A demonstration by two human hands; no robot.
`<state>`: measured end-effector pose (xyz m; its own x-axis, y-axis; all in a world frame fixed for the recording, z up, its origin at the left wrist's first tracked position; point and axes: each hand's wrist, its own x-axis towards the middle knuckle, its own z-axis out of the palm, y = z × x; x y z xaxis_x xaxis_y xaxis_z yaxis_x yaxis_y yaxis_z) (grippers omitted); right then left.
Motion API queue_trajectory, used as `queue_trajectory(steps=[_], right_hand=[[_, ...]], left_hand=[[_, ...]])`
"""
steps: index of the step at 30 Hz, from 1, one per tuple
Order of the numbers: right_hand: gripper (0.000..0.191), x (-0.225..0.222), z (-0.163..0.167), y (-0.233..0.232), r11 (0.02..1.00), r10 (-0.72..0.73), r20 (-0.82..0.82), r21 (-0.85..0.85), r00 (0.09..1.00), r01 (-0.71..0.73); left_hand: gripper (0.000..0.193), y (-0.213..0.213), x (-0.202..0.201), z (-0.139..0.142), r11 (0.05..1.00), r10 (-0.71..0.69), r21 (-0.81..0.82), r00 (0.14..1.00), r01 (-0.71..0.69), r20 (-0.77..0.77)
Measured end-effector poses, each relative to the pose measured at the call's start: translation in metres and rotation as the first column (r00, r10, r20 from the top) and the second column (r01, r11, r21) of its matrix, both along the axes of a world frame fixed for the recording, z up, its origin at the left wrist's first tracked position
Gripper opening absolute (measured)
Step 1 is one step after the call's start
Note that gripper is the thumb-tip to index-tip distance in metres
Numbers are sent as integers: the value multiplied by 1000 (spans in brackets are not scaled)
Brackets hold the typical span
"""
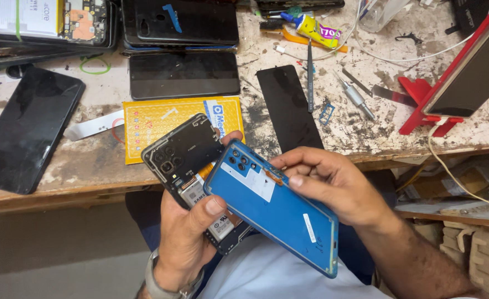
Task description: The person uses a precision screwdriver to remove screws from the back of a disassembled smartphone. They then pick up a blue back cover and attach it to the phone chassis, pressing the edges to secure it.
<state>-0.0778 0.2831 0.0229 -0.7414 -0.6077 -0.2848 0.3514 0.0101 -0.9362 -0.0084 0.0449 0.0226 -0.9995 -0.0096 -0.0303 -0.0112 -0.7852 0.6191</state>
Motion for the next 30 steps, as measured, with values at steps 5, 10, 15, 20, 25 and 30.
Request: queue_trajectory(steps=[5,10,15,20,25,30], right_hand=[[54,6,-5,-3,837,168,433,-537,885,104],[55,10,-9,-4,705,424,516,-704,745,86],[59,10,-10,-3,902,31,421,-403,907,156],[51,6,-7,1,932,-58,144,-346,988,105],[48,2,-3,5,956,-80,66,-277,995,95],[50,1,0,7,973,-73,28,-216,997,77]], left_hand=[[102,-4,-3,-3,1000,13,26,999,-12,-34],[106,-6,-7,-7,1000,-16,21,998,17,-66],[106,-7,-10,-10,1000,-27,9,997,28,-69],[105,-6,-10,-13,1000,-25,-7,998,25,-58],[104,-5,-10,-16,999,-41,15,997,42,-68],[99,-4,-9,-19,997,-37,65,997,41,-71]])
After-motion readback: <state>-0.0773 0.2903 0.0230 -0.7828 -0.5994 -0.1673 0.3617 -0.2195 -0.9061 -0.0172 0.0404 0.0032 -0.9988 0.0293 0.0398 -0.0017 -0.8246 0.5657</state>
